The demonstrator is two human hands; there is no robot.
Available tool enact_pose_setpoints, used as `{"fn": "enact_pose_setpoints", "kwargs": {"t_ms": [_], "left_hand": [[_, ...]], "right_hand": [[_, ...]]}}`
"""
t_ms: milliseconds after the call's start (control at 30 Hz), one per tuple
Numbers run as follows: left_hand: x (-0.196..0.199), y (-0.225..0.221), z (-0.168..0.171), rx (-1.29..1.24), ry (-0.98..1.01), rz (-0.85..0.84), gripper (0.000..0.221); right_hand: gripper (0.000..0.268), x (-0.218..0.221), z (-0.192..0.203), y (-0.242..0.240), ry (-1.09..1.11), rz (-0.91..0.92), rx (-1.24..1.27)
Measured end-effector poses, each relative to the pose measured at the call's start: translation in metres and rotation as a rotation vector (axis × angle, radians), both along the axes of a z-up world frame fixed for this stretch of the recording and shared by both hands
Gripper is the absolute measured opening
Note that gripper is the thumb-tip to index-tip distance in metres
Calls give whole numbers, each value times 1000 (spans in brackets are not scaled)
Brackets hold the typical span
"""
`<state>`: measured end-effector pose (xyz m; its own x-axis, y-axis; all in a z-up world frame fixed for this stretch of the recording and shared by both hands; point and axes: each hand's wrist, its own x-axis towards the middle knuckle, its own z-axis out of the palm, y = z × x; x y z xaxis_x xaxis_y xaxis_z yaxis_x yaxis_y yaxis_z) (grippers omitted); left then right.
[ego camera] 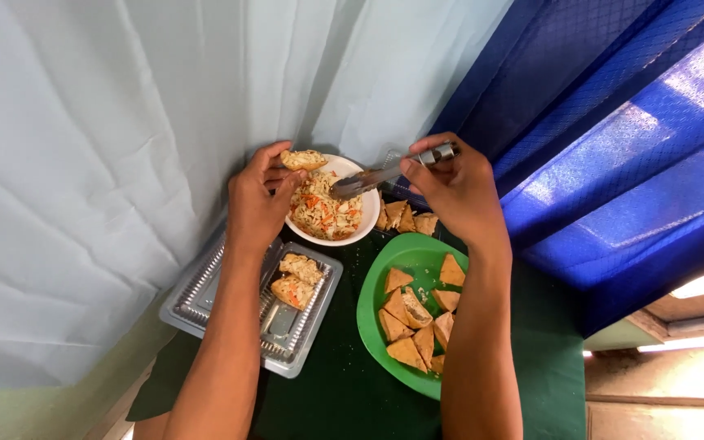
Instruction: The person is manually filling fried tofu puffs with a mixture of vegetables and noodles using metal tongs, then placing the filled puffs into a plastic container.
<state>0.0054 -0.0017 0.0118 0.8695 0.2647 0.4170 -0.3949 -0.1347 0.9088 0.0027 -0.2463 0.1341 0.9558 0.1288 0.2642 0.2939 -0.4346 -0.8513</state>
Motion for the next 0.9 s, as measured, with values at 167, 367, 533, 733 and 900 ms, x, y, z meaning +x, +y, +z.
{"fn": "enact_pose_setpoints", "kwargs": {"t_ms": [167,367,533,733,900], "left_hand": [[1,-3,4,20,14,15,42],[0,-3,5,49,26,37,42],[-4,-5,6,47,24,32,42],[-9,-6,10,70,10,29,42],[-8,-4,4,55,28,32,42]], "right_hand": [[24,-4,-10,-3,19,-32,22],[23,-14,-6,0,-42,-62,48],[21,-9,-29,-2,-120,-115,104],[17,-10,-48,17,-194,46,9],[19,-21,-30,-3,-155,-4,-10]]}}
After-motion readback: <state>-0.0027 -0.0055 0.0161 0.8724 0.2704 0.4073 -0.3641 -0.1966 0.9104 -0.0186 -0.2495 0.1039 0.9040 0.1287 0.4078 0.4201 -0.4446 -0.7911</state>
